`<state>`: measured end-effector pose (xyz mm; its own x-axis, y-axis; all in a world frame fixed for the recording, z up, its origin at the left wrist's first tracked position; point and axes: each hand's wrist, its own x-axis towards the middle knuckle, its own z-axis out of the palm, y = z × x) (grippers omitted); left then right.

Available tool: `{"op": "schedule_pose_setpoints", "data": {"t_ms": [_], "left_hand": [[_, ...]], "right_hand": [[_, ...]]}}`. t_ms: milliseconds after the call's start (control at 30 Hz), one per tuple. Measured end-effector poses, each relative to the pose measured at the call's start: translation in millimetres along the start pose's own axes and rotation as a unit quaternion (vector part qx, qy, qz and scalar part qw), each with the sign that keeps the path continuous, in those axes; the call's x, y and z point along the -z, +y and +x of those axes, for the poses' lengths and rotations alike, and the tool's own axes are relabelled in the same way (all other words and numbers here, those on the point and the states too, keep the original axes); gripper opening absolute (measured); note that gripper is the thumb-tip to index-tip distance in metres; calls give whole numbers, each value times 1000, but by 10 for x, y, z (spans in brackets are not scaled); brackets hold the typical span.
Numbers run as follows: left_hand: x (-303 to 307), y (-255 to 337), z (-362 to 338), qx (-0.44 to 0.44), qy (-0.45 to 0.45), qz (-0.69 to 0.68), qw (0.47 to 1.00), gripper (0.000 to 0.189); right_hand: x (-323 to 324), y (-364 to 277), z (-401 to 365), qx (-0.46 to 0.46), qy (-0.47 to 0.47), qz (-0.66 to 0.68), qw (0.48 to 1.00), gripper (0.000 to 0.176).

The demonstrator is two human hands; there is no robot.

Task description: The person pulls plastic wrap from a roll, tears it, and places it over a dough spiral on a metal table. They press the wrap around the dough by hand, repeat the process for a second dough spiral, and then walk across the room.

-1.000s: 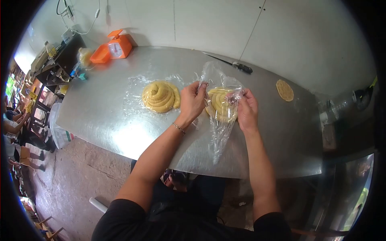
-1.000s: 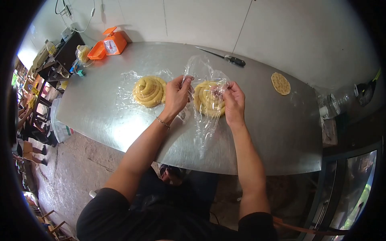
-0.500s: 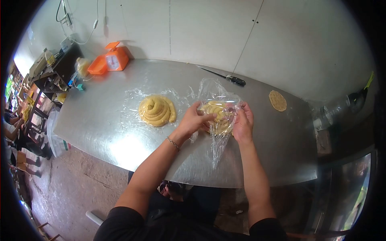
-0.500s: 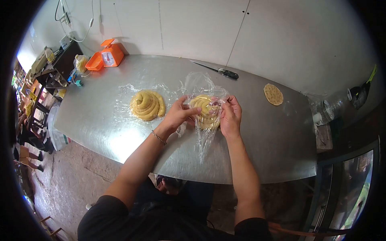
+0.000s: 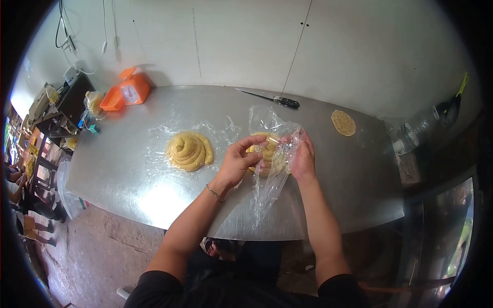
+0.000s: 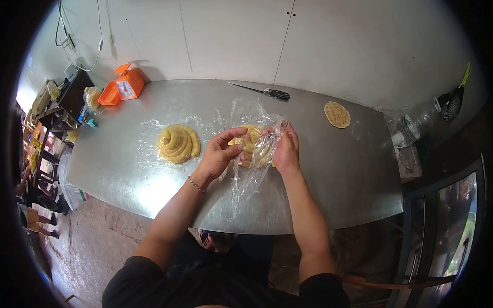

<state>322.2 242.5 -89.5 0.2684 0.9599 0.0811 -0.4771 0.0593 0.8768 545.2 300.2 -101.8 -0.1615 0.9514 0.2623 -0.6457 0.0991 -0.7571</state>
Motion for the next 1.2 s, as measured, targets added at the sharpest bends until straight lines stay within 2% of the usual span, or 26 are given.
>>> {"op": "schedule_pose_setpoints", "data": {"t_ms": [67,233,367,500,667,733,767,900,967,1000,1100,1200], "left_hand": [[-26,49,-31,-1,-7,-25,1000,69],[-31,64,-6,-33,-5,-39,999,80],[-56,124,-15,-59,-9,-103,993,85],[-16,173,-40,-74,-12,-148,986,83],[-15,222,-73,-94,5,-182,979,76],[24,329,-78,-103,13,-190,976,75],[39,447,-129,-104,54,-164,979,75],[277,525,-87,-151,52,-176,971,77],[382,574,-102,-160,51,-219,961,77],[399,608,-94,-167,49,-238,955,77],[369,472,-42,-128,-3,-318,940,80],[311,383,-32,-99,-46,-416,903,82]], "right_hand": [[3,17,13,3,-20,16,1000,19],[-25,44,2,-24,7,-19,1000,13],[-10,94,-11,-37,-8,4,999,12],[-80,53,-24,-51,-7,20,998,3],[-272,-62,-37,-93,56,30,994,7],[-59,-100,25,-107,11,24,994,8],[77,-130,44,-114,-10,21,993,9],[167,-410,95,-102,-22,-52,993,10],[315,-437,116,-55,-18,-42,997,15],[309,-449,134,-30,-18,-36,999,17],[181,-281,84,-62,-37,15,997,24],[-161,-191,-20,-82,-47,-6,996,32]]}}
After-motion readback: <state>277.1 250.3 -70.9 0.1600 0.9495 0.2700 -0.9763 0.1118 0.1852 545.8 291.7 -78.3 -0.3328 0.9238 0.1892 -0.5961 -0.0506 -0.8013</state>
